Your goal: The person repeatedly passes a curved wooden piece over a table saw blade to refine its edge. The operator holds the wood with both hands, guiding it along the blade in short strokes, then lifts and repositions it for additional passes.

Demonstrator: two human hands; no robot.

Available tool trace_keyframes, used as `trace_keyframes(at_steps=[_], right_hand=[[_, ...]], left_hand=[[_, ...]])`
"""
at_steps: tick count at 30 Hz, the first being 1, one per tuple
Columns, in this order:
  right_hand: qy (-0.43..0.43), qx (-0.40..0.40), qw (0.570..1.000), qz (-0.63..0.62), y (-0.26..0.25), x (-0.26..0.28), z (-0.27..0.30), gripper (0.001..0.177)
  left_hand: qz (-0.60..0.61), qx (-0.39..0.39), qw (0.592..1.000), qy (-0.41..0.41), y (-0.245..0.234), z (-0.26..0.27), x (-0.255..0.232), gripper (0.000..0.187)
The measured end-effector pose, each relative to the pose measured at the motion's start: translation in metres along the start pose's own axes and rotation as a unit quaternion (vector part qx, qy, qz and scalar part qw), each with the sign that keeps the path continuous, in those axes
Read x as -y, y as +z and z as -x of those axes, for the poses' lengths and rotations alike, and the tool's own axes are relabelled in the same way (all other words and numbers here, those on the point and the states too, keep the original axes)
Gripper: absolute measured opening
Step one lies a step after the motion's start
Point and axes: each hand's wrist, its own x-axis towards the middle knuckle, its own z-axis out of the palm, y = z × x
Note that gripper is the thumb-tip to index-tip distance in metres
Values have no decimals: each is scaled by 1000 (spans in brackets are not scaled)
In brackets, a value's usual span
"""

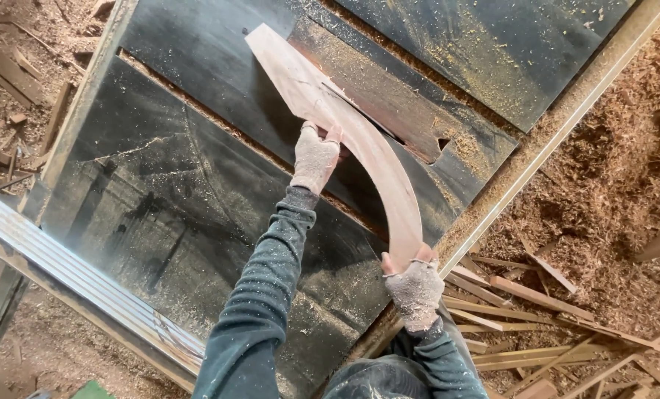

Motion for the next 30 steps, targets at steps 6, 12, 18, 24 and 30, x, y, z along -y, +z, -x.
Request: trace_keyframes(at_steps=[6,12,18,24,30], right_hand=[[11,14,1000,20,-3,-12,3,85],[-46,8,997,59,-5,-30,6,93],[-46,-22,998,48,-5,-44,12,81],[-73,-58,995,43,-10,-52,16,80],[-55,-42,997,40,-12,-61,20,81]], left_hand=[[-19,12,1000,-1,8,3,10,29],[-114,14,993,30,15,20,10,32],[-153,16,987,52,22,30,13,58],[-151,12,987,44,30,37,20,34],[-157,19,987,33,37,43,22,35]])
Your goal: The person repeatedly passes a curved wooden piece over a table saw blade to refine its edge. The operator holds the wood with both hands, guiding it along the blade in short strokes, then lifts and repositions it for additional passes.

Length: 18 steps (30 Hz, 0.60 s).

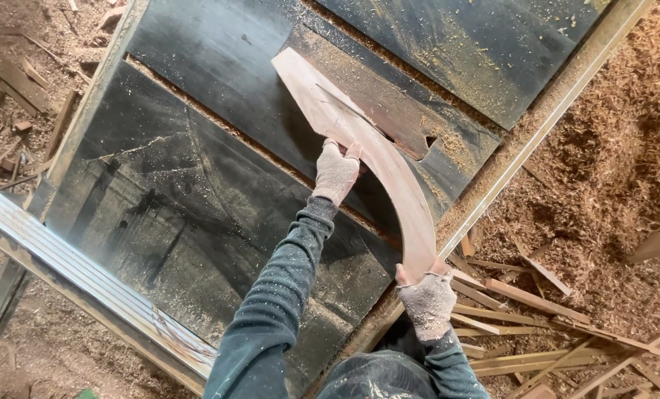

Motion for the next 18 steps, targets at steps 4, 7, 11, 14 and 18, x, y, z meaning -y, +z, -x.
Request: trace_keyframes(at_steps=[4,7,11,14,18], right_hand=[[5,2,1000,1,-6,-2,2,83],[3,-12,1000,15,-3,-9,5,79],[44,32,998,15,-9,-9,5,88],[73,61,995,27,-8,-14,8,90],[42,26,998,39,-12,-18,11,87]], left_hand=[[-3,3,1000,9,8,1,6,35],[5,14,1000,-12,8,9,-1,35],[-28,7,1000,1,20,0,16,58],[-36,2,999,18,27,0,20,61],[-42,7,999,16,32,3,24,66]])
